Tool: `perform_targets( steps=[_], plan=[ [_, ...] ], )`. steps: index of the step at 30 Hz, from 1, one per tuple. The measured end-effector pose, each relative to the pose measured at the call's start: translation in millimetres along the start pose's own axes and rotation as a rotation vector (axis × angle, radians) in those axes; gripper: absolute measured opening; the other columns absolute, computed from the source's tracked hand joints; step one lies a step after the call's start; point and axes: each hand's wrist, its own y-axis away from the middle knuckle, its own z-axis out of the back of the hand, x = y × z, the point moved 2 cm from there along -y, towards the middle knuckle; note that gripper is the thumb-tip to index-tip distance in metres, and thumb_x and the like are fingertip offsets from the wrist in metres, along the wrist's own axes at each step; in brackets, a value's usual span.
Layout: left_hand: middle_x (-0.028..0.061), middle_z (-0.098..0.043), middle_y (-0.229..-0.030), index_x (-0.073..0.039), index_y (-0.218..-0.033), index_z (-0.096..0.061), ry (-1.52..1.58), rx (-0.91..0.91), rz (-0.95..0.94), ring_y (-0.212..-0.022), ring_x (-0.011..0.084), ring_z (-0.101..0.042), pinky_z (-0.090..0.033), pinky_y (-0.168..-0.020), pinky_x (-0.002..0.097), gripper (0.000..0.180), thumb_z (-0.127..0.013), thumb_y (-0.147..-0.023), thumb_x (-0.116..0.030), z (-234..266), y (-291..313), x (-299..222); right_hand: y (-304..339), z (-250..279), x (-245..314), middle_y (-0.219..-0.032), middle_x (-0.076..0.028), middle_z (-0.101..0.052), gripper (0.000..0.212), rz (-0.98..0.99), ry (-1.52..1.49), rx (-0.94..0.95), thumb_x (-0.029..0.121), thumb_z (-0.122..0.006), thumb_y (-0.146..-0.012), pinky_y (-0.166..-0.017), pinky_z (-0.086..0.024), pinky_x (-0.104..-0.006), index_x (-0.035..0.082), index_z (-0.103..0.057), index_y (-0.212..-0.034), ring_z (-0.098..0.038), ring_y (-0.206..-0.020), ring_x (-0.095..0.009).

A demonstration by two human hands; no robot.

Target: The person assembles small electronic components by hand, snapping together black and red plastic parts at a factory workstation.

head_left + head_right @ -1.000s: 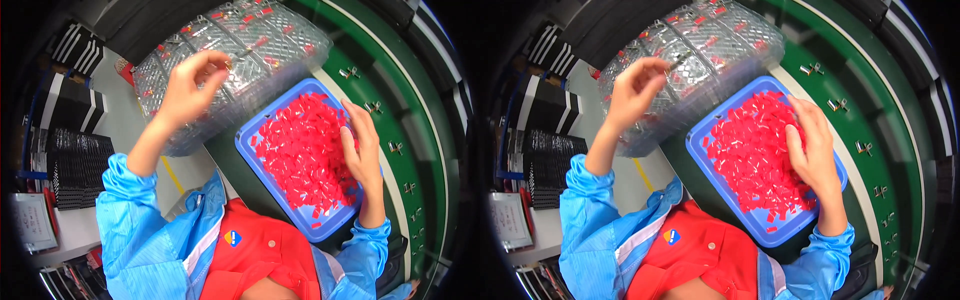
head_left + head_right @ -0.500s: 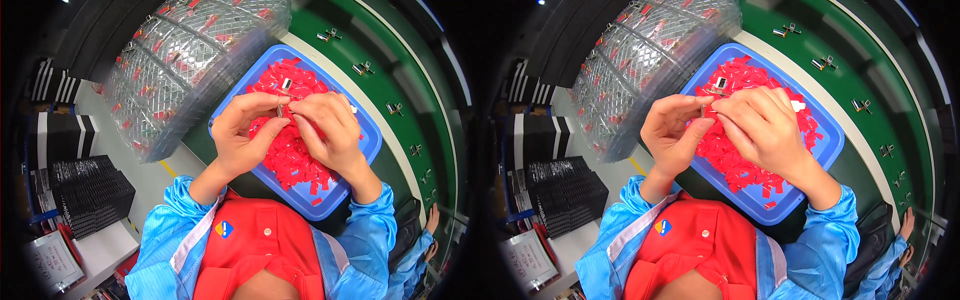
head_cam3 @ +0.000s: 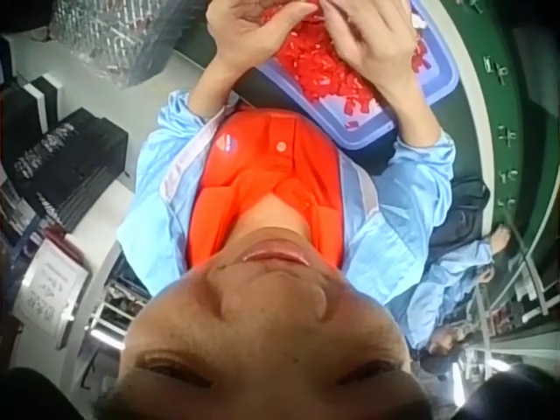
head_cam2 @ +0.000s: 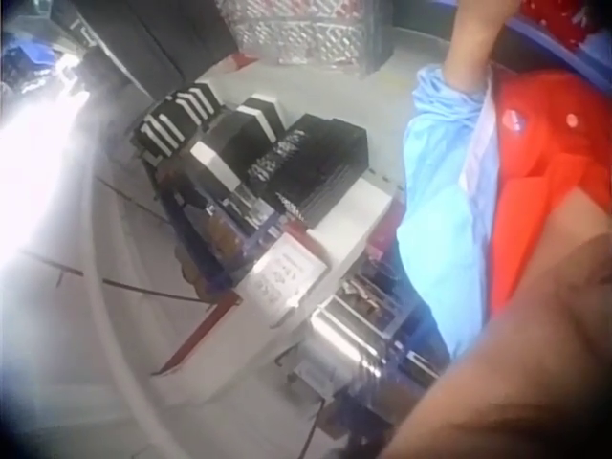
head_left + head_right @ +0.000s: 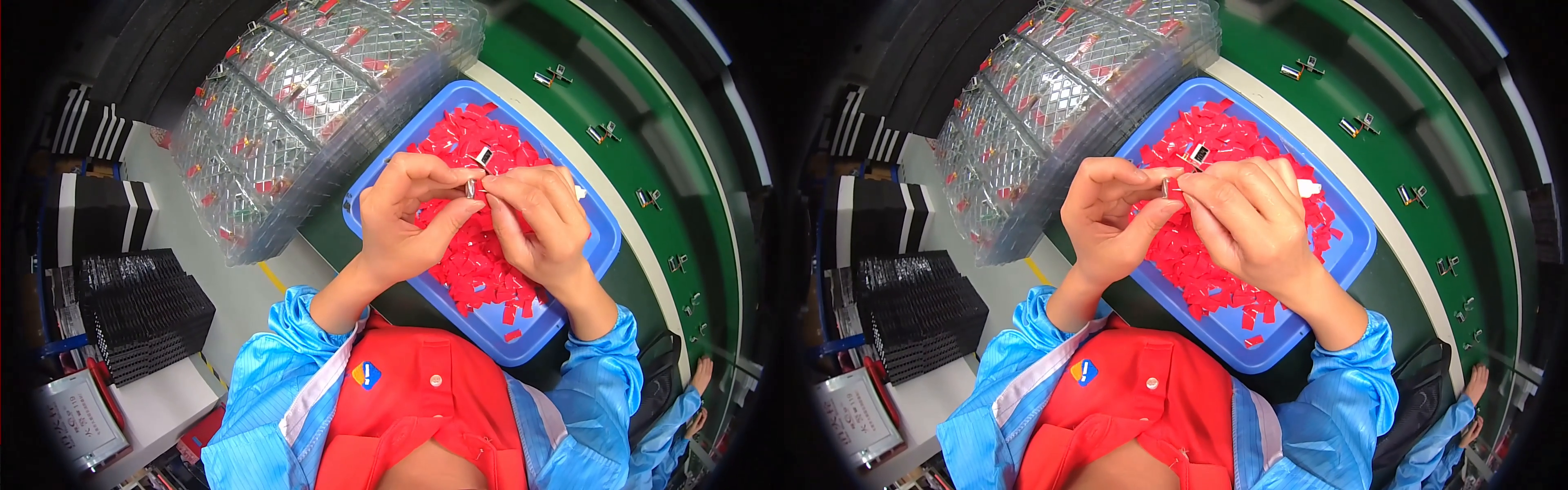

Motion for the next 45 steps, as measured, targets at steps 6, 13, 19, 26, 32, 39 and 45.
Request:
perform_targets(
  steps=[6,13,19,26,32,39,45],
  plan=[
    [0.0159,-0.063,-0.1,0.002,-0.098,-0.047,0.054,0.007,0.009,-0.101,0.0233,-0.064,-0.056,-0.083,0.0295,0.031,-0.066,-0.076,0.013,-0.9,-1.1,1.3,1.8,0.6,0.4,-0.086,-0.012,-0.064,0.019,-0.076,-0.07,-0.014,-0.007,-0.067,-0.072,-0.068,-0.048,-0.0303,0.0,-0.067,-0.09,-0.062,-0.077,-0.023],
    [0.0251,-0.062,-0.105,-0.001,-0.101,-0.041,0.153,-0.026,0.035,-0.097,0.0239,-0.064,-0.054,-0.081,0.0332,0.033,-0.06,-0.08,0.015,6.3,-0.1,3.9,-4.6,9.0,-9.2,-0.093,-0.014,-0.064,0.022,-0.286,-0.143,-0.075,0.001,-0.068,-0.076,-0.07,-0.052,-0.032,0.001,-0.064,-0.098,-0.064,-0.081,-0.024],
    [0.0222,-0.058,-0.113,0.0,-0.108,-0.042,0.288,0.006,0.079,-0.103,0.0235,-0.062,-0.051,-0.088,0.0321,0.033,-0.058,-0.082,0.014,7.7,-9.0,7.7,-9.6,-3.8,-34.7,-0.097,-0.014,-0.065,0.026,-0.337,-0.285,0.217,-0.001,-0.062,-0.076,-0.069,-0.051,-0.0307,0.002,-0.064,-0.101,-0.063,-0.083,-0.023],
    [0.0196,-0.057,-0.121,0.004,-0.114,-0.051,-0.064,0.027,0.23,-0.109,0.0247,-0.059,-0.047,-0.094,0.035,0.036,-0.058,-0.08,0.013,50.5,2.8,-10.4,-66.0,-22.7,-168.5,-0.085,-0.018,-0.064,0.019,-0.265,0.226,0.21,0.004,-0.055,-0.077,-0.073,-0.05,-0.0396,0.001,-0.064,-0.093,-0.063,-0.079,-0.035],
    [0.0161,-0.069,-0.096,0.003,-0.086,-0.066,-0.715,0.076,0.142,-0.092,0.0231,-0.066,-0.05,-0.082,0.0326,0.014,-0.068,-0.073,0.007,128.6,-6.6,-60.0,-73.4,-47.0,-271.8,-0.097,-0.019,-0.065,0.027,-0.356,0.426,0.357,0.003,-0.054,-0.076,-0.079,-0.049,-0.0433,0.006,-0.062,-0.101,-0.061,-0.093,-0.038],
    [0.0194,-0.058,-0.121,-0.002,-0.116,-0.06,-1.502,-0.115,-0.165,-0.117,0.0336,-0.053,-0.042,-0.099,0.0385,0.033,-0.06,-0.083,-0.007,298.6,-86.1,-35.0,-75.4,-10.9,-161.3,-0.109,-0.017,-0.061,0.034,-0.289,0.129,0.297,-0.005,-0.054,-0.08,-0.081,-0.05,-0.0335,0.002,-0.058,-0.112,-0.061,-0.099,-0.031],
    [0.0162,-0.064,-0.104,-0.002,-0.105,-0.066,-1.488,0.039,0.162,-0.096,0.0309,-0.061,-0.048,-0.08,0.0345,0.021,-0.058,-0.086,-0.007,327.3,-101.7,-15.8,-44.2,11.1,-77.9,-0.107,-0.013,-0.061,0.029,-0.302,0.003,0.282,-0.004,-0.058,-0.083,-0.077,-0.051,-0.0287,0.003,-0.06,-0.111,-0.061,-0.097,-0.023]
  ],
)
